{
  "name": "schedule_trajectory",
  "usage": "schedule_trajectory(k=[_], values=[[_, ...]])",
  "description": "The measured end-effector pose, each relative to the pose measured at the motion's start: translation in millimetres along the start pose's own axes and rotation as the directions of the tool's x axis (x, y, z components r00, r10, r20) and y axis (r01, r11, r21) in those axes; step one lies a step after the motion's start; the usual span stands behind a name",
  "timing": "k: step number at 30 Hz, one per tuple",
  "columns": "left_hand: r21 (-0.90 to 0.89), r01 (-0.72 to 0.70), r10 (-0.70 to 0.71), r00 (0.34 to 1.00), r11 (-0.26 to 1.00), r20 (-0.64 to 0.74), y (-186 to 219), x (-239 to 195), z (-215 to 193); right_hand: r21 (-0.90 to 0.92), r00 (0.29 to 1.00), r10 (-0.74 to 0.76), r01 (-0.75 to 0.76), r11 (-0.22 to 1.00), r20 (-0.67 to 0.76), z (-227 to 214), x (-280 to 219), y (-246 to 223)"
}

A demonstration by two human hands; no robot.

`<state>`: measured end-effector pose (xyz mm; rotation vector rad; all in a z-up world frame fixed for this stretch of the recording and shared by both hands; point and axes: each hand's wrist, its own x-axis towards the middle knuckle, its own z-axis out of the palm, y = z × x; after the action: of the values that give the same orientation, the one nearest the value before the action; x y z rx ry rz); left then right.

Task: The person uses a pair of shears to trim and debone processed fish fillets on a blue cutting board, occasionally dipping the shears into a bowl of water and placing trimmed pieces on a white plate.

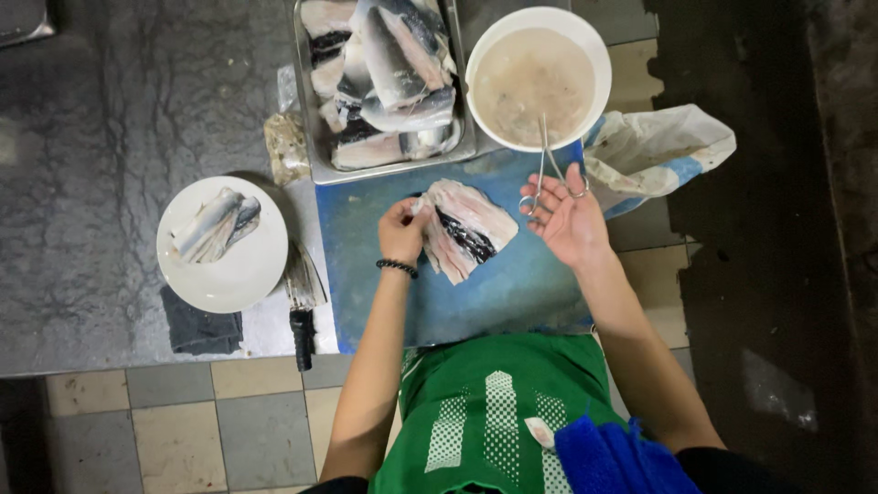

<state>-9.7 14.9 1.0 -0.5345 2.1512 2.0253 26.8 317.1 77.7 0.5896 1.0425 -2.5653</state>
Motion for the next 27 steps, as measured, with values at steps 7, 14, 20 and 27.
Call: schedule_trajectory(k=[7,14,20,27], values=[[0.09,-0.21,0.208,0.978,0.974,0.034,-9,-4,1,0.135,0.999,-0.015,0.011,0.991,0.028,-5,2,1],[-0.6,0.144,0.062,0.949,0.787,0.309,-20,11,-3,0.18,0.997,-0.053,0.04,0.983,0.065,-18,11,0],[0.185,-0.164,0.138,0.98,0.969,0.147,-1,-65,-19,0.062,0.998,-0.016,0.012,0.998,0.066,-30,-5,14],[0.36,-0.346,0.375,0.927,0.866,-0.013,24,-114,18,0.024,0.988,-0.045,0.042,0.999,0.15,-30,-34,20]])
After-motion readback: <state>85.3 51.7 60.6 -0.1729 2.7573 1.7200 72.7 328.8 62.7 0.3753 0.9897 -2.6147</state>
